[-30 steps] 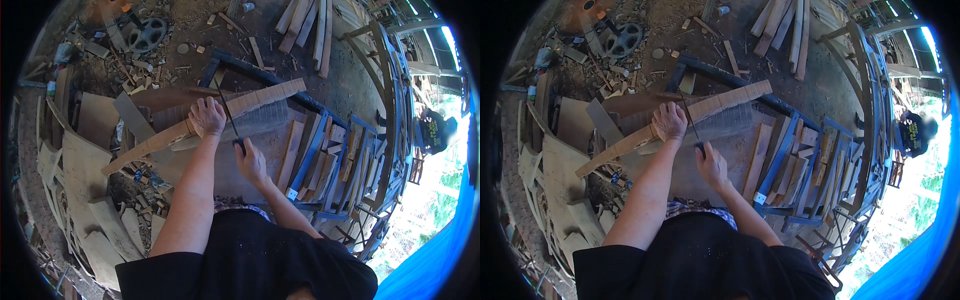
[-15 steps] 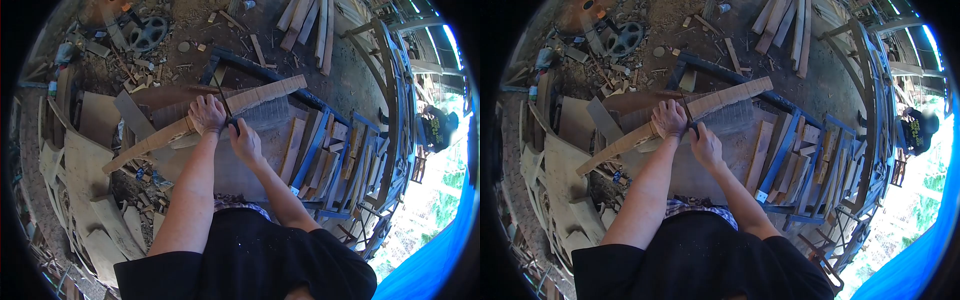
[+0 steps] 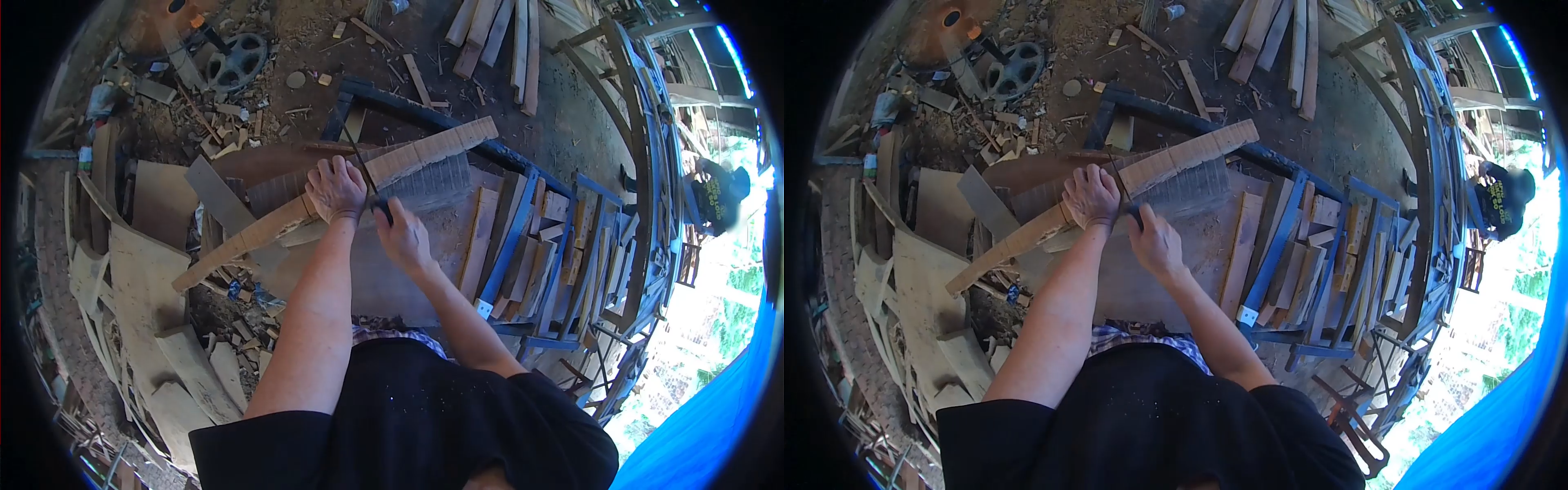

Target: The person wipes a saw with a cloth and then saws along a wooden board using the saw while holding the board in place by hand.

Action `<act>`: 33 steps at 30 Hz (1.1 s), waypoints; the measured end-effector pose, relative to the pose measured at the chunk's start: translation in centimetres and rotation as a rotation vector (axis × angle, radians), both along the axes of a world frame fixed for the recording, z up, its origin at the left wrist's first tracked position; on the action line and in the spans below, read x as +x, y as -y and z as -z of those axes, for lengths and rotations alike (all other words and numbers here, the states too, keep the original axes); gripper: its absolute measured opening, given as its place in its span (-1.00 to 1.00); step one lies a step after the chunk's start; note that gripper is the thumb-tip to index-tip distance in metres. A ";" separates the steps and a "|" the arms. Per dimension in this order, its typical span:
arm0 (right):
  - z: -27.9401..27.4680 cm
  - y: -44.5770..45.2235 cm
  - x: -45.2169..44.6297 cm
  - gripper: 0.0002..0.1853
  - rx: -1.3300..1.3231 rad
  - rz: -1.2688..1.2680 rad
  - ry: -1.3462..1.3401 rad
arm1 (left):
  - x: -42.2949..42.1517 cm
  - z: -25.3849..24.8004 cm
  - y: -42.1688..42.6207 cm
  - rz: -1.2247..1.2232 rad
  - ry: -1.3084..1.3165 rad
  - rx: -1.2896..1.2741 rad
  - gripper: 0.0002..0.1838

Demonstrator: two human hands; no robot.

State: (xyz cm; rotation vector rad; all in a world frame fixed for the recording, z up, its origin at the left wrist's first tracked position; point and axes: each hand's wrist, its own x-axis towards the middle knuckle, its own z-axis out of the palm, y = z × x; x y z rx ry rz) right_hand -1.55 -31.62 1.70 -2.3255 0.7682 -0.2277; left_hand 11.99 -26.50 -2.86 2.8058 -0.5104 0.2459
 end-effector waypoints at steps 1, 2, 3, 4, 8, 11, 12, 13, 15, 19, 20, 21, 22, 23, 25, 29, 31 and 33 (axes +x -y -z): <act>-0.3 -0.4 -1.6 -0.77 -0.005 0.000 0.003 | 0.2 -0.1 0.1 0.000 0.003 -0.005 -0.83; -0.7 -1.4 -4.4 -0.76 0.036 0.011 0.002 | 0.2 -0.2 0.1 0.007 0.003 -0.012 -0.83; -1.3 -1.8 -5.7 -0.76 0.079 0.018 -0.004 | 0.1 -0.3 0.0 0.009 -0.002 -0.017 -0.83; -1.0 -1.7 -5.7 -0.76 0.080 0.009 -0.012 | 0.2 -0.4 0.1 0.000 -0.009 -0.016 -0.83; 0.5 -0.8 -1.4 -0.77 0.008 0.035 0.021 | 0.0 -0.3 0.2 0.010 -0.011 0.022 -0.83; 0.5 -0.5 0.3 -0.77 -0.041 0.032 0.038 | -0.2 -0.1 -0.1 0.004 0.010 0.025 -0.83; 0.3 -0.2 0.4 -0.77 -0.035 0.026 0.030 | 0.0 -0.2 0.1 0.003 0.006 0.014 -0.83; 0.2 -0.4 -0.9 -0.77 -0.039 0.026 0.032 | 0.1 -0.2 0.2 0.003 0.008 0.010 -0.83; -0.4 -1.9 -5.0 -0.75 0.071 0.046 0.034 | 0.0 -0.3 0.1 0.008 0.006 0.013 -0.83; 0.0 -2.3 -5.0 -0.76 0.045 0.048 0.023 | -0.2 -0.3 -0.1 0.015 -0.004 0.008 -0.83; 0.5 -1.3 -2.4 -0.77 0.000 0.039 0.019 | -0.1 0.0 0.0 0.017 0.022 0.011 -0.84; 0.7 -0.5 -0.7 -0.78 -0.043 0.027 0.019 | 0.0 0.2 0.1 0.016 0.052 0.015 -0.84; 0.8 -0.3 -0.3 -0.78 -0.041 0.029 0.026 | -0.1 0.3 0.0 0.018 0.058 0.017 -0.84; 0.9 -0.3 0.1 -0.78 -0.048 0.020 0.027 | -0.1 0.3 -0.1 0.013 0.050 0.012 -0.84; 0.9 -0.5 -0.6 -0.78 -0.065 0.009 0.033 | 0.2 0.0 0.2 0.007 0.046 -0.003 -0.84; 0.6 -2.4 -5.9 -0.76 0.023 0.026 0.036 | 0.3 -0.2 0.1 0.003 0.033 -0.001 -0.84; 0.3 -2.4 -5.2 -0.76 0.023 0.029 0.049 | -0.2 -0.1 -0.1 0.016 0.023 0.010 -0.84; 0.6 -0.5 -0.8 -0.76 -0.076 0.000 0.045 | 0.0 0.2 0.0 0.013 0.041 0.022 -0.85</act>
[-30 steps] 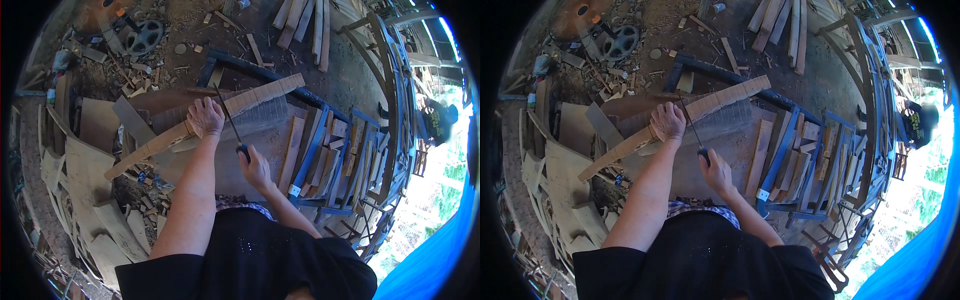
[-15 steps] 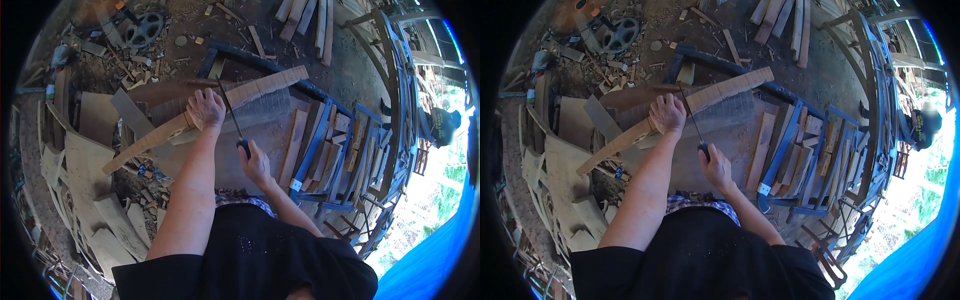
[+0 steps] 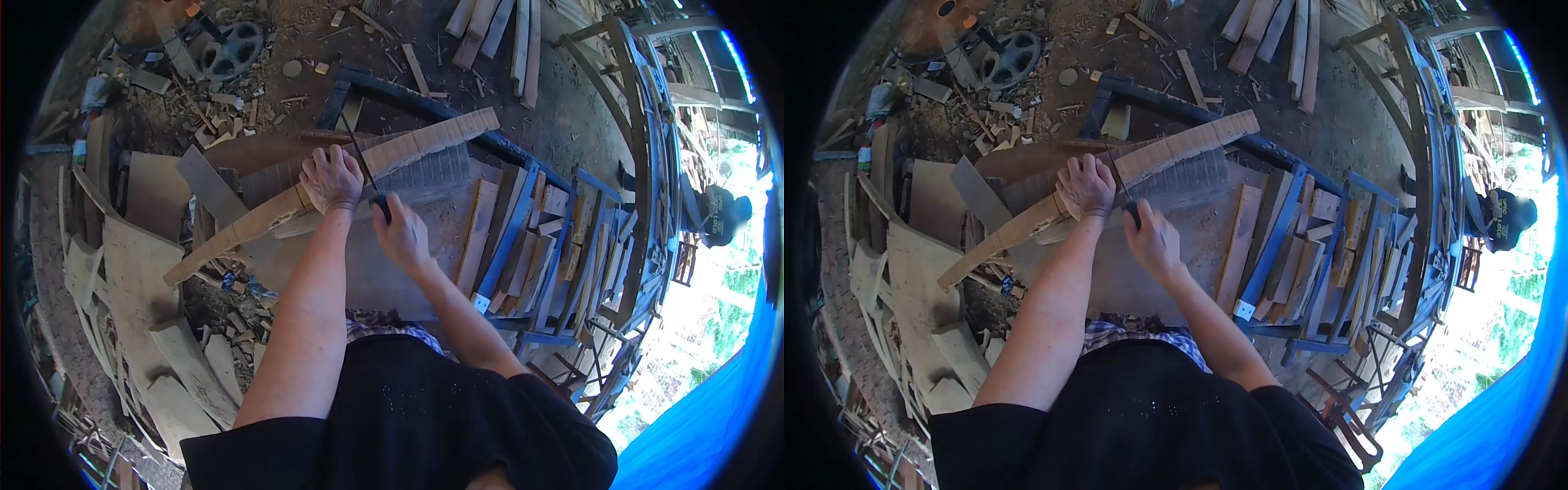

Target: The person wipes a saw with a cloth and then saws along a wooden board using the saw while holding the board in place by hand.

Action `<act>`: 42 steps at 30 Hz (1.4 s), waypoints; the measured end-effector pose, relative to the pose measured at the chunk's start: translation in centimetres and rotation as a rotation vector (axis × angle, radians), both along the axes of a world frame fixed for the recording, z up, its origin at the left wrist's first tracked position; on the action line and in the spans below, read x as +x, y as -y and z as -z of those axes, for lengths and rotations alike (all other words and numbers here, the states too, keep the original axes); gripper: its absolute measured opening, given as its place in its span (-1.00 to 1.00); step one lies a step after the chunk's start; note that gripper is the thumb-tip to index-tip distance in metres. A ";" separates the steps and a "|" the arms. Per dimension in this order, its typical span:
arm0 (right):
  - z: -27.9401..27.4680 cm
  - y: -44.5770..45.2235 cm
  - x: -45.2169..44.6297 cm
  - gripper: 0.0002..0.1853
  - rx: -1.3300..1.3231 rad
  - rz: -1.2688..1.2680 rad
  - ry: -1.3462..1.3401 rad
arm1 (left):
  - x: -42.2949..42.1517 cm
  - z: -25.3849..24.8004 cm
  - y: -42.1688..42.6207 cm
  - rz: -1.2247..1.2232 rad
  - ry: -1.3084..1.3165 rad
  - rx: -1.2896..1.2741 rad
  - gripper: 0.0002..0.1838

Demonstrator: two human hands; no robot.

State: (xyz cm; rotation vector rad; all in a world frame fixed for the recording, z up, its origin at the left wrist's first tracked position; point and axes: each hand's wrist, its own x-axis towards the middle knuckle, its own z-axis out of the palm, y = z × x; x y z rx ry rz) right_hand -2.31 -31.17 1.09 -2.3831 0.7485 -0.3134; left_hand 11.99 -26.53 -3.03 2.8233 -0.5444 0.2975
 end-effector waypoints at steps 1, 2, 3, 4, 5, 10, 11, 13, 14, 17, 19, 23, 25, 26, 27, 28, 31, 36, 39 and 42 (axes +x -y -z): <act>0.0 0.2 0.4 -0.76 0.001 0.002 0.008 | -0.1 0.1 0.0 0.002 0.008 0.001 -0.85; 0.0 0.3 0.8 -0.76 0.000 -0.002 -0.012 | -0.1 0.1 -0.1 -0.004 -0.009 -0.006 -0.84; 0.0 0.5 1.3 -0.76 -0.005 -0.008 -0.033 | 0.0 0.0 0.0 -0.011 -0.027 -0.016 -0.84; 0.1 0.2 0.3 -0.76 -0.011 -0.010 -0.029 | 0.2 -0.1 0.1 -0.014 -0.024 -0.022 -0.84; 0.3 -0.8 -2.2 -0.77 0.032 0.019 -0.016 | 0.1 -0.2 0.1 -0.008 -0.033 -0.025 -0.84; -0.3 -2.0 -5.3 -0.76 0.105 0.035 -0.028 | -0.2 -0.3 -0.2 -0.002 -0.054 -0.034 -0.84; -0.2 -1.1 -2.7 -0.76 0.065 0.024 -0.031 | -0.1 -0.3 -0.1 -0.004 -0.053 -0.021 -0.84; 0.0 0.2 0.3 -0.76 0.026 0.010 -0.024 | -0.1 -0.4 0.1 -0.009 -0.042 -0.008 -0.84; 0.2 0.4 1.1 -0.76 0.015 0.008 -0.036 | -0.1 -0.3 0.0 -0.013 -0.052 -0.003 -0.84; -0.1 -0.6 -1.5 -0.76 0.031 0.028 -0.033 | 0.2 -0.4 0.1 -0.011 -0.057 -0.015 -0.84; -0.3 -1.6 -4.7 -0.76 0.069 0.042 -0.037 | 0.0 -0.2 0.0 -0.015 -0.070 -0.021 -0.84; -0.9 -1.4 -3.0 -0.75 0.086 0.040 -0.069 | -0.1 -0.3 -0.2 -0.005 -0.055 -0.018 -0.85; -0.5 0.2 0.6 -0.75 0.062 0.034 -0.081 | 0.0 -0.4 0.1 -0.007 -0.046 -0.009 -0.85; 0.0 0.7 1.8 -0.75 0.032 0.018 -0.084 | 0.1 -0.3 0.1 -0.019 -0.059 0.003 -0.85; 0.2 0.7 2.4 -0.75 0.001 0.004 -0.086 | 0.2 -0.3 0.1 -0.028 -0.072 0.014 -0.85; 0.2 0.4 1.6 -0.75 0.002 0.009 -0.083 | 0.2 -0.3 0.1 -0.023 -0.070 0.015 -0.85; -0.1 -1.5 -4.2 -0.75 0.063 0.041 -0.100 | 0.1 -0.1 0.1 -0.018 -0.051 -0.018 -0.85; -1.2 -0.8 -1.7 -0.74 0.100 0.035 -0.074 | 0.0 -0.3 0.1 -0.023 -0.042 0.007 -0.85; 0.2 0.7 2.0 -0.74 0.026 0.005 -0.044 | 0.2 0.4 0.0 -0.012 -0.005 -0.016 -0.85; -0.7 -0.7 -2.1 -0.75 0.075 0.033 -0.111 | 0.0 -0.2 0.0 -0.018 -0.034 -0.019 -0.86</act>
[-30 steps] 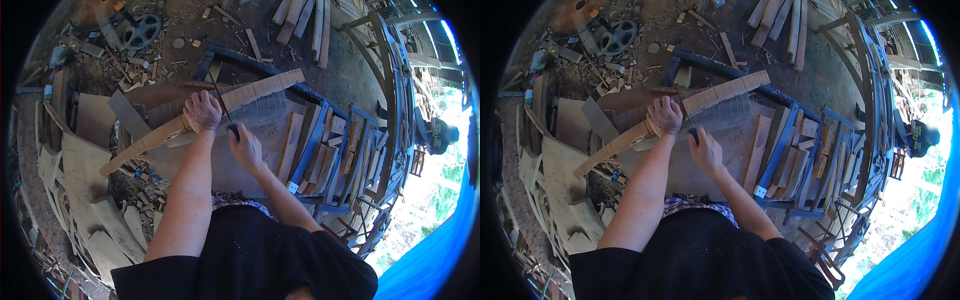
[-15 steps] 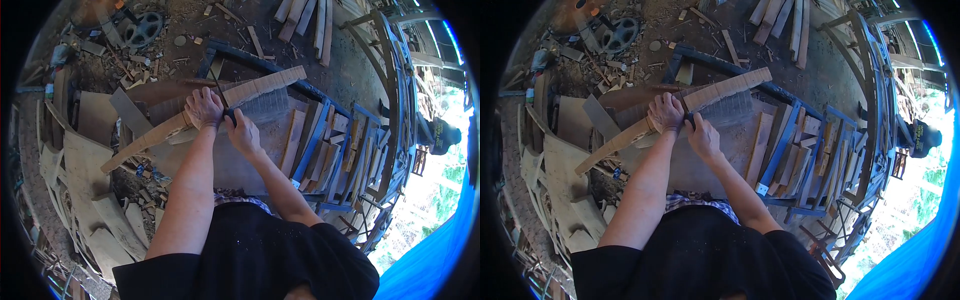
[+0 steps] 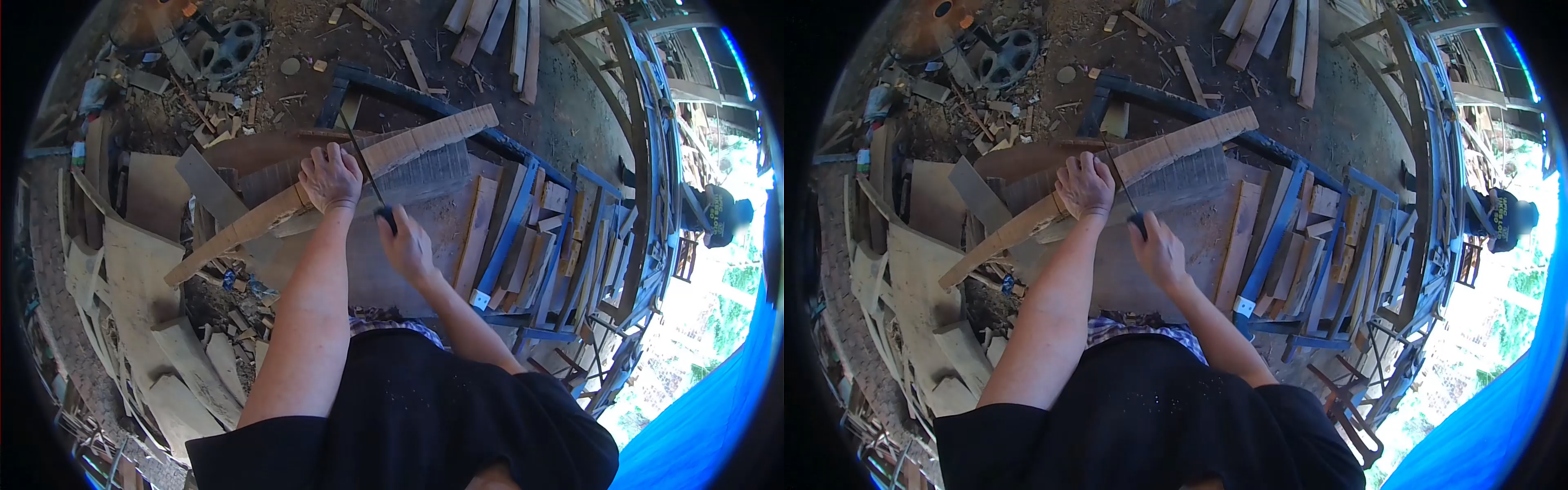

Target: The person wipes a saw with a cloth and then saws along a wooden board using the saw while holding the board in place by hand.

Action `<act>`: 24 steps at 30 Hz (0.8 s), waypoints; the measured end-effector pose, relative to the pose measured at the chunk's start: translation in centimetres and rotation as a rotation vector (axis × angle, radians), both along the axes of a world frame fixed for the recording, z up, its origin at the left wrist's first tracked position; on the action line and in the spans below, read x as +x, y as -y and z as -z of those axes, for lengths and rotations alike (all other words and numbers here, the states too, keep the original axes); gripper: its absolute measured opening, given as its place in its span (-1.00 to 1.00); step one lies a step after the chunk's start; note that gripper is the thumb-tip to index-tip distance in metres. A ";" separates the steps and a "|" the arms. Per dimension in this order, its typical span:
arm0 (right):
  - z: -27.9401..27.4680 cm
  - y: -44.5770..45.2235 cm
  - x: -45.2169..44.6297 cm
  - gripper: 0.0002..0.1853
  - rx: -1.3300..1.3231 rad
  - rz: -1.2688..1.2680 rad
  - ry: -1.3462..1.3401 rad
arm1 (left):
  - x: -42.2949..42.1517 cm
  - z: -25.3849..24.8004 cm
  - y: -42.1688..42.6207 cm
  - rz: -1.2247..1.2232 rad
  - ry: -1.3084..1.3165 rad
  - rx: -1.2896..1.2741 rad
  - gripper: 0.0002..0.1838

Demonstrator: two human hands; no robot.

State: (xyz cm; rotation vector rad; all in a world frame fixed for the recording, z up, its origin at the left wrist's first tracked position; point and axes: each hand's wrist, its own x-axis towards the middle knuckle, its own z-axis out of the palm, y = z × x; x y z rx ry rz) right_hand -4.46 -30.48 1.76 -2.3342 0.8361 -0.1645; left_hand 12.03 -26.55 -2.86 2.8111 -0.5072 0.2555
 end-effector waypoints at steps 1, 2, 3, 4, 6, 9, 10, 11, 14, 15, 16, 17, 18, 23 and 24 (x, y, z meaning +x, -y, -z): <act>-0.1 -0.6 -2.0 -0.75 0.000 -0.007 -0.006 | -0.1 0.1 0.1 -0.007 -0.006 0.000 -0.86; 0.0 -1.2 -4.0 -0.75 0.016 -0.005 0.022 | 0.0 0.1 0.1 0.000 0.009 -0.017 -0.86; -0.7 -1.7 -4.5 -0.75 0.038 0.000 0.050 | 0.0 0.2 -0.1 0.009 0.023 -0.030 -0.85; -0.7 -1.9 -4.1 -0.75 0.048 0.003 0.042 | -0.1 0.2 -0.4 0.012 0.016 -0.020 -0.85; -0.2 -0.5 -1.0 -0.76 0.022 0.007 0.036 | 0.0 0.1 0.0 -0.002 0.004 0.024 -0.85; 1.0 1.5 3.8 -0.77 -0.046 -0.039 0.032 | 0.1 0.0 0.1 -0.009 -0.004 0.021 -0.85; 0.7 1.2 3.6 -0.77 -0.043 -0.033 0.040 | 0.1 0.0 -0.1 -0.003 0.005 0.024 -0.85; 0.3 1.0 2.6 -0.76 -0.011 -0.025 0.039 | 0.0 0.2 -0.1 0.001 0.011 0.000 -0.85; -0.1 -0.7 -2.8 -0.73 0.040 -0.017 0.043 | 0.0 0.2 0.1 -0.002 -0.002 -0.016 -0.85; -0.4 -1.1 -3.5 -0.71 0.060 -0.014 0.057 | 0.0 0.1 0.0 -0.005 -0.013 -0.008 -0.85; 0.0 -1.1 -3.3 -0.71 0.065 -0.020 0.053 | 0.2 0.1 -0.1 -0.011 -0.016 -0.003 -0.85; 0.5 -1.1 -3.0 -0.71 0.047 0.002 0.055 | 0.2 0.0 -0.2 -0.012 -0.012 0.003 -0.85; 0.9 -0.8 -2.2 -0.71 0.024 0.026 0.058 | 0.0 0.0 0.0 -0.011 -0.005 0.003 -0.85; 0.6 1.1 3.2 -0.72 -0.023 -0.012 0.010 | 0.0 0.3 -0.1 -0.003 0.017 0.005 -0.85; 0.5 1.0 2.6 -0.71 -0.008 -0.009 0.014 | 0.1 0.4 0.0 -0.001 0.016 -0.013 -0.85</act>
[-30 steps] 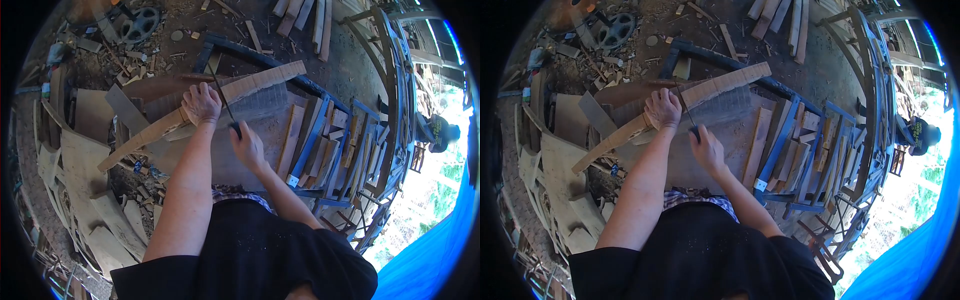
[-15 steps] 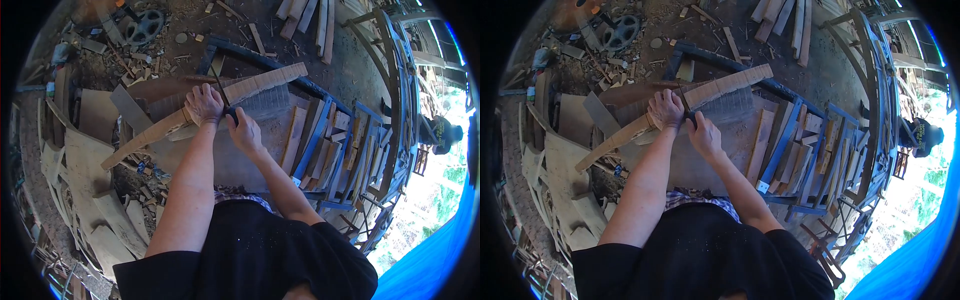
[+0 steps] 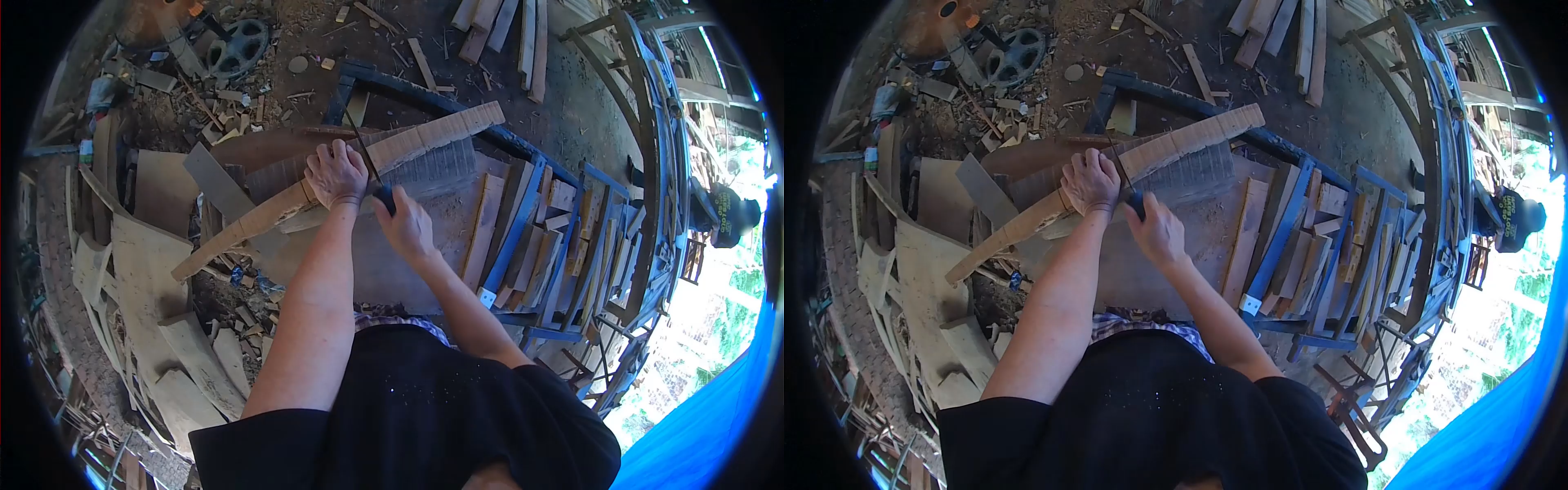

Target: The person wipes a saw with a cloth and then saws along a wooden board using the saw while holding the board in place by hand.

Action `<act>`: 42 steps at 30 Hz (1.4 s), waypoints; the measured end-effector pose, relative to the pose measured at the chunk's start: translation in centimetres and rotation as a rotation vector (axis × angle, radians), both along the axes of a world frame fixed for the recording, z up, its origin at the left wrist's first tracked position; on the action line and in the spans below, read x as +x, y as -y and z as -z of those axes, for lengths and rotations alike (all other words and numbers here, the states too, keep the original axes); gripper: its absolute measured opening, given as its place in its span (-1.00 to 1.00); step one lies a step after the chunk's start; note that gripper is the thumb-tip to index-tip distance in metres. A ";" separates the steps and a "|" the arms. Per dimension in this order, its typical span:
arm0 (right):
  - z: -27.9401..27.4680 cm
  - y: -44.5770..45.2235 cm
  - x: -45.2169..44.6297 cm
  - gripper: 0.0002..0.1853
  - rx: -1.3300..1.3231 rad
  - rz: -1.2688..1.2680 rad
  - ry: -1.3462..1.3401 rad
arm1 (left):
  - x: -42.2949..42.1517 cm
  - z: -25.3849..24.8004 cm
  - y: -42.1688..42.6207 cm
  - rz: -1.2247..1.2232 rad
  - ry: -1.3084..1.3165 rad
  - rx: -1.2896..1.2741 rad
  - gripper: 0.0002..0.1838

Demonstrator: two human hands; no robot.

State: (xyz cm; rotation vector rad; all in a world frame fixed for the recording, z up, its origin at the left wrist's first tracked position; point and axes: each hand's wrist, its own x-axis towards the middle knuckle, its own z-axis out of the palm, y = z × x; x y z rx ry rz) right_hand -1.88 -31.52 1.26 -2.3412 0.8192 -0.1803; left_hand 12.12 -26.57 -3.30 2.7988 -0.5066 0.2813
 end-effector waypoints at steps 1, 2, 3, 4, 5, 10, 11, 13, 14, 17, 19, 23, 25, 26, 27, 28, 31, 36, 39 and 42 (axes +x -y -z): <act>-0.1 -0.5 -1.8 -0.71 -0.001 -0.001 -0.003 | 0.0 -0.1 0.1 -0.001 -0.003 -0.001 -0.85; -0.3 -1.3 -4.3 -0.69 0.016 0.006 -0.002 | 0.0 -0.2 0.1 0.001 -0.001 0.003 -0.85; -0.7 -1.7 -5.3 -0.67 0.034 0.008 -0.002 | -0.1 -0.3 0.0 -0.001 0.000 0.009 -0.85; -0.5 -1.7 -5.2 -0.67 0.039 0.000 -0.009 | 0.1 -0.4 0.0 -0.009 -0.006 0.014 -0.85; -0.2 -2.0 -5.2 -0.67 0.041 0.016 -0.005 | 0.1 -0.5 -0.1 -0.010 -0.005 0.030 -0.85; 0.4 0.0 0.7 -0.70 -0.027 -0.007 -0.010 | -0.1 -0.3 0.0 -0.009 0.024 0.044 -0.85; 0.3 -0.2 0.4 -0.71 -0.016 0.005 -0.008 | -0.1 -0.2 -0.1 0.002 0.030 0.024 -0.85; 0.1 -0.8 -1.8 -0.72 -0.013 0.011 -0.011 | 0.0 -0.2 0.1 0.007 0.030 -0.002 -0.84; -0.3 -1.7 -4.1 -0.71 0.026 0.028 -0.005 | 0.0 -0.2 0.1 0.012 0.036 0.003 -0.84; -0.2 -2.1 -5.0 -0.71 0.073 0.029 -0.004 | 0.2 0.0 -0.1 0.007 0.040 0.014 -0.84; -0.1 -1.3 -3.0 -0.71 0.070 0.038 -0.001 | -0.1 0.1 0.1 0.021 0.044 0.009 -0.84; 0.4 -0.2 0.5 -0.72 -0.011 -0.004 0.012 | -0.1 -0.4 -0.1 0.002 0.015 0.030 -0.84; 0.6 -1.0 -2.1 -0.72 -0.010 0.001 0.032 | 0.1 -0.5 0.1 -0.007 -0.026 0.024 -0.82; 0.4 -1.8 -4.7 -0.71 0.024 0.017 0.009 | 0.0 -0.5 0.0 0.000 -0.028 0.032 -0.82; -0.1 -2.1 -5.9 -0.71 0.060 0.029 -0.014 | -0.1 -0.6 0.0 0.002 -0.032 0.042 -0.82; 0.1 -2.1 -5.9 -0.71 0.062 0.017 -0.021 | 0.0 -0.5 -0.1 -0.009 -0.038 0.045 -0.82; 0.3 -1.6 -4.4 -0.69 0.050 0.027 0.004 | -0.1 -0.3 0.1 0.012 0.023 0.015 -0.85; 1.1 -0.4 -0.4 -0.69 0.006 0.015 0.027 | 0.0 0.1 0.0 0.007 0.041 0.006 -0.85; 0.9 -1.9 -4.0 -0.69 0.033 0.051 0.022 | -0.1 -0.5 0.0 -0.005 -0.026 0.052 -0.83; 1.4 -2.1 -5.3 -0.69 0.034 0.020 0.046 | 0.0 -0.3 0.0 -0.003 -0.021 0.042 -0.83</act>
